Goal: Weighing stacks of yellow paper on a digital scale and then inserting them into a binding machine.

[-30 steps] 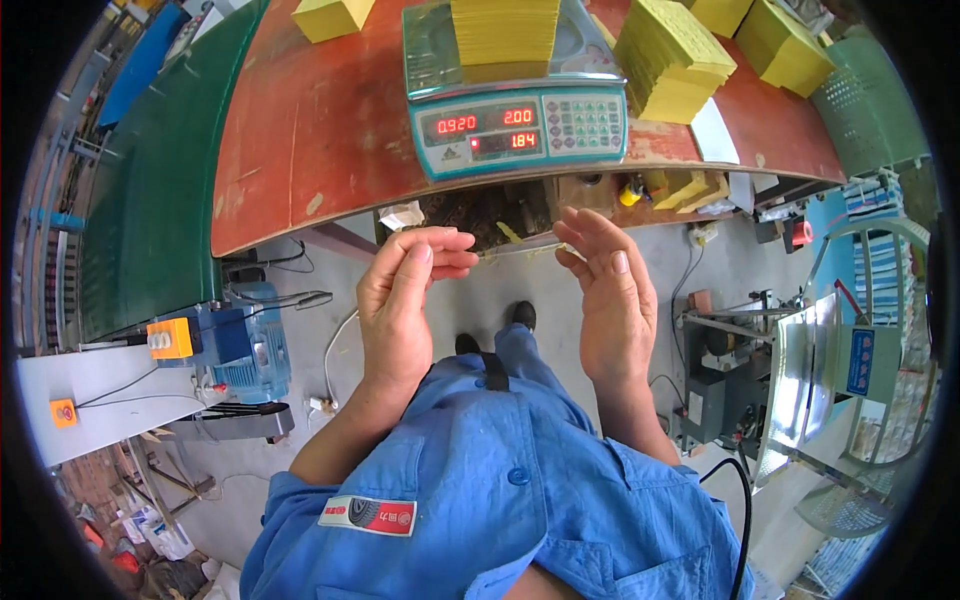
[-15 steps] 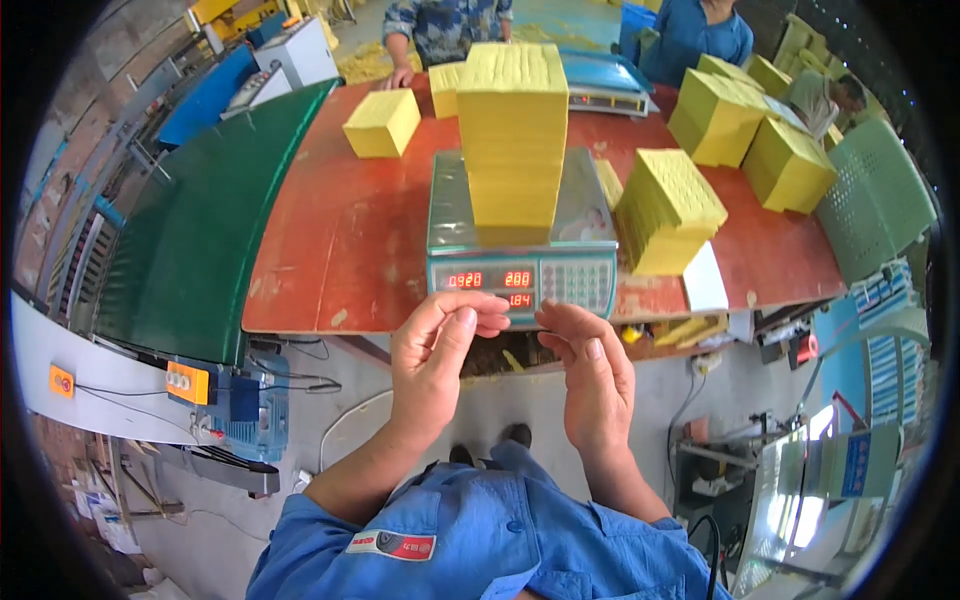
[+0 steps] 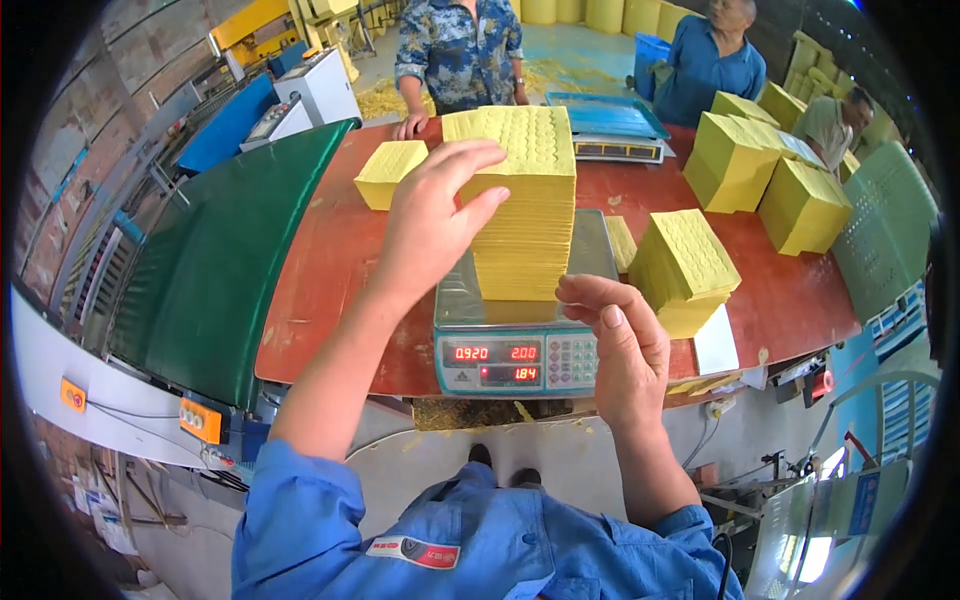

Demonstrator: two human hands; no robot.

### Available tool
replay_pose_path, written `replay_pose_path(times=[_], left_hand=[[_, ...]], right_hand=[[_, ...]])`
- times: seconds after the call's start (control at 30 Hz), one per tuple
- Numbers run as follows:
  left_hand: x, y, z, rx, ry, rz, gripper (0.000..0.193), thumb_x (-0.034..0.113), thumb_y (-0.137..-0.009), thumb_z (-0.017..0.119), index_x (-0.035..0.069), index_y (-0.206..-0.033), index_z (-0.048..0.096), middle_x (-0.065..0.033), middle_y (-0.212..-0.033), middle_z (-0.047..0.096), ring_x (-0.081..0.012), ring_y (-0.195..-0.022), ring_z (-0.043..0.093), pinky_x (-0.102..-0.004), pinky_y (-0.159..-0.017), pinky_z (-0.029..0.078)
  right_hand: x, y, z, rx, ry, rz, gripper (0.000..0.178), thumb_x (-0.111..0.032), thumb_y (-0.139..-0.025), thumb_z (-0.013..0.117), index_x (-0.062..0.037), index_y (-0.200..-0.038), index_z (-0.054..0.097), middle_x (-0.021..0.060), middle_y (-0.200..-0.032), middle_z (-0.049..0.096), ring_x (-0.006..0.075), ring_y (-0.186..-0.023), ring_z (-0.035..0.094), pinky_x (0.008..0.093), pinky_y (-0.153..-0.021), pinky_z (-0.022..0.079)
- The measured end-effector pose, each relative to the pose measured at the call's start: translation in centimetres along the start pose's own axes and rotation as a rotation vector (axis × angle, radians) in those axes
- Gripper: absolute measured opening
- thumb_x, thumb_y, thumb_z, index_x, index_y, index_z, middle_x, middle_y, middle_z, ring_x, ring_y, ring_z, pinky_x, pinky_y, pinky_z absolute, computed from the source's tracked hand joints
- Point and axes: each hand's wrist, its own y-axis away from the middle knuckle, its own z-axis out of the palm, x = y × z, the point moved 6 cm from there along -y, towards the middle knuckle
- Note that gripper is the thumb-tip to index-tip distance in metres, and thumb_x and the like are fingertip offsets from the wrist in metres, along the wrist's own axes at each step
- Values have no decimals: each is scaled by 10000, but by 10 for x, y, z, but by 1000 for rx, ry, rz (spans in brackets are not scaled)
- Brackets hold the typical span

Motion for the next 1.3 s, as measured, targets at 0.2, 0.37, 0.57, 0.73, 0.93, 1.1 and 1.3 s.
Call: replay_pose_path(times=[0.2, 0.37, 0.57, 0.73, 0.93, 1.1, 1.3], left_hand=[[-47, -25, 20, -180, 91, -105, 225, 39, -808, 725, -6, -1022, 672, -103, -1106, 695, -201, -1039, 646, -326, -948, 473], [-46, -31, 21, -202, 95, -50, 170, 35, -811, 722, 0, -972, 682, -106, -1067, 708, -206, -1023, 655, -315, -927, 482], [-41, -31, 22, -174, 62, 13, 117, 27, -838, 689, 1, -952, 682, -112, -1029, 714, -224, -974, 674, -325, -892, 498], [-33, -28, 20, -62, -128, 182, 65, 16, -852, 663, 9, -917, 666, -128, -988, 706, -263, -948, 675, -358, -887, 504], [1, -3, 11, 143, -218, 435, 94, -28, -844, 645, 16, -927, 633, -102, -974, 691, -266, -954, 670, -455, -960, 475], [37, 50, 7, 63, -275, 512, 166, -34, -855, 629, 7, -1016, 625, -120, -1048, 673, -307, -1012, 658, -529, -990, 450], [41, 94, 17, -58, -330, 517, 212, 74, -858, 684, -1, -1052, 644, -115, -1118, 652, -302, -1064, 636, -504, -981, 458]], right_hand=[[22, -6, 5, 30, -19, 67, 302, -155, -1023, 467, 51, -1185, 619, 122, -1130, 664, 183, -1069, 608, 325, -966, 464], [37, -7, 13, 91, -23, 97, 322, -201, -1000, 502, 56, -1145, 631, 147, -1126, 669, 208, -1056, 609, 347, -945, 460], [52, -7, 17, 102, -37, 169, 275, -163, -983, 532, 46, -1115, 652, 131, -1093, 685, 195, -1029, 625, 339, -928, 469], [59, -3, 17, 68, -70, 192, 237, -118, -1005, 521, 36, -1139, 642, 93, -1090, 682, 157, -1043, 617, 302, -937, 469], [53, 0, 9, 99, -24, 177, 277, -164, -993, 517, 43, -1130, 639, 142, -1087, 681, 223, -1034, 639, 358, -915, 493], [50, -3, 12, 106, -505, 256, 458, -273, -1017, 481, 41, -1350, 468, 163, -1227, 614, 263, -1091, 628, 405, -933, 508], [46, -12, 14, 103, -443, 326, 407, -154, -997, 528, 44, -1346, 461, 124, -1193, 600, 160, -1032, 613, 332, -794, 577]])
